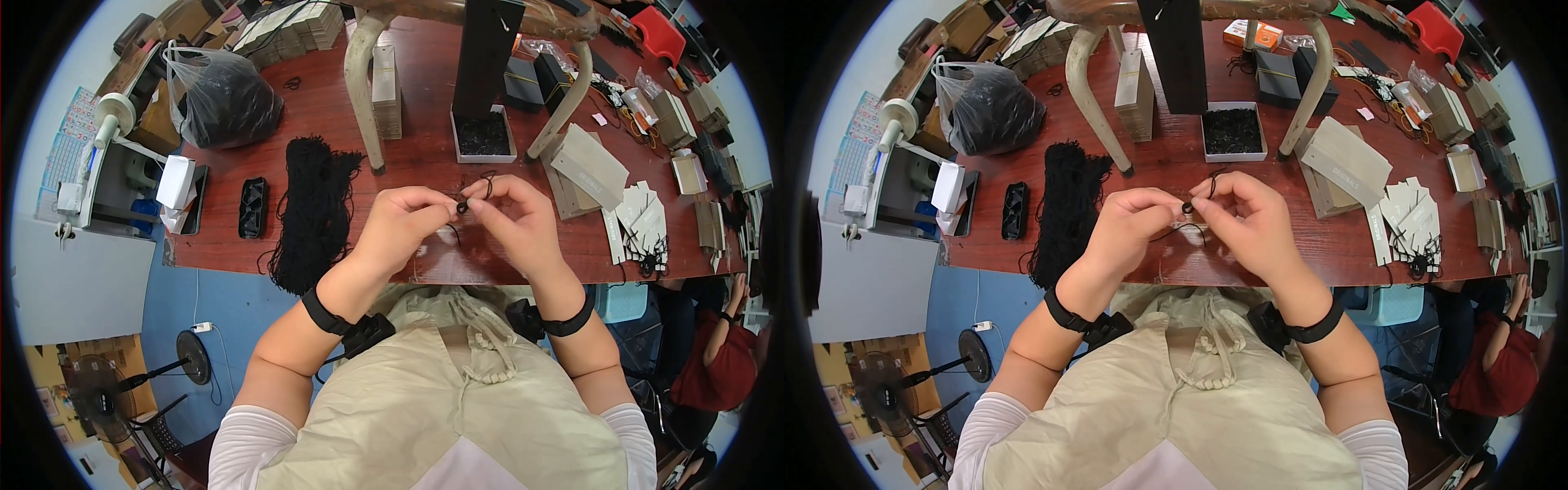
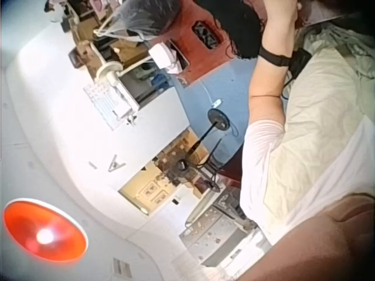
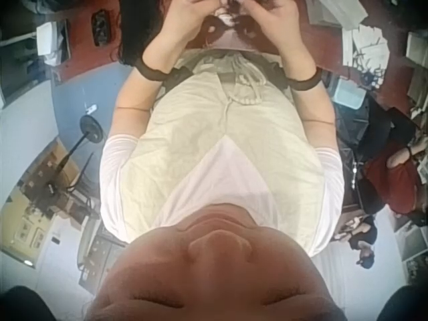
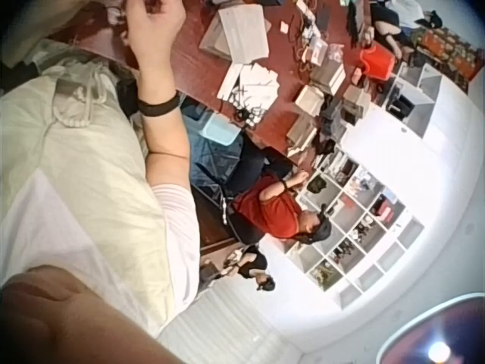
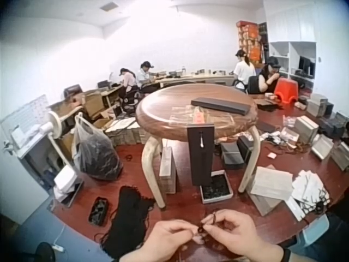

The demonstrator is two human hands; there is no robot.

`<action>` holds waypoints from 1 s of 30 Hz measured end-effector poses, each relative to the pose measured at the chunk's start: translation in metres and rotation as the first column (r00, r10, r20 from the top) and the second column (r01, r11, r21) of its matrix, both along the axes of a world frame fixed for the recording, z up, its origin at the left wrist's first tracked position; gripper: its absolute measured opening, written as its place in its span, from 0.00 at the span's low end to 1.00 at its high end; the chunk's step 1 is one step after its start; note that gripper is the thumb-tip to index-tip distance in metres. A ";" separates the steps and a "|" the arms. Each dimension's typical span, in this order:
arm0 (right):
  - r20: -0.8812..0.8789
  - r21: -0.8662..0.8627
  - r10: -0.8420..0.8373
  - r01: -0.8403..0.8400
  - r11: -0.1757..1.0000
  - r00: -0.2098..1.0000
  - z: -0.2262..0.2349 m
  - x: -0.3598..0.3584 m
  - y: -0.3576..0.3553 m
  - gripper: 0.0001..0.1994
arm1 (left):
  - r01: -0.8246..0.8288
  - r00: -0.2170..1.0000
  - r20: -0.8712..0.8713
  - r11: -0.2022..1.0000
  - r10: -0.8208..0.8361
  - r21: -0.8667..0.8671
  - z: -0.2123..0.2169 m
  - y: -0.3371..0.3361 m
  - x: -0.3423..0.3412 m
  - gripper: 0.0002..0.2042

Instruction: Threading black strings through paper tags and tying them at a production table.

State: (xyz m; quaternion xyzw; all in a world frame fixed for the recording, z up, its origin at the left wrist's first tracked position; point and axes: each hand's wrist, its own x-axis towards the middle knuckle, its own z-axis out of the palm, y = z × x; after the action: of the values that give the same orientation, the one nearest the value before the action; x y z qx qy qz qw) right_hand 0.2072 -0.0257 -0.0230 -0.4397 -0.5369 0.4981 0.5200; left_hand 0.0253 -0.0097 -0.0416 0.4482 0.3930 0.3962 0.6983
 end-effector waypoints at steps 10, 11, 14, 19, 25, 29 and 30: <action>-0.189 -0.272 0.329 -0.371 0.888 0.925 0.021 0.015 0.003 0.20 | 0.019 0.992 0.124 1.000 -0.021 0.013 0.009 0.000 -0.004 0.05; -0.188 -0.272 0.327 -0.369 0.889 0.926 0.021 0.017 0.005 0.20 | 0.041 0.986 0.161 0.999 -0.040 0.001 0.011 -0.001 -0.004 0.05; -0.267 -0.465 0.385 -0.468 0.751 0.883 0.021 0.019 0.007 0.19 | -0.013 0.998 0.056 0.999 0.011 0.034 0.007 -0.002 -0.004 0.05; -0.189 -0.368 0.352 -0.399 0.840 0.917 0.011 0.026 0.011 0.04 | 0.000 1.000 0.027 1.000 0.001 -0.012 0.006 -0.002 -0.005 0.05; -0.020 -0.323 0.276 -0.268 0.908 0.961 0.019 0.019 0.007 0.03 | 0.029 1.000 0.004 0.999 -0.028 -0.029 0.005 -0.002 -0.006 0.05; 0.116 -0.324 0.274 -0.224 0.919 0.955 0.017 0.023 0.008 0.05 | 0.046 0.998 -0.052 0.999 -0.045 0.003 0.002 -0.001 -0.005 0.05; 0.138 -0.333 0.269 -0.211 0.919 0.953 0.017 0.023 0.008 0.05 | 0.045 0.998 -0.052 0.999 -0.045 0.002 0.003 -0.001 -0.005 0.05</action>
State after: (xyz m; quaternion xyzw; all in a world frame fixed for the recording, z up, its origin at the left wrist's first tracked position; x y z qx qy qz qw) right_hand 0.2302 -0.0180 -0.0063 -0.4908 -0.5456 0.5954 0.3270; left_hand 0.0204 -0.0111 -0.0391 0.4683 0.4003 0.3691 0.6958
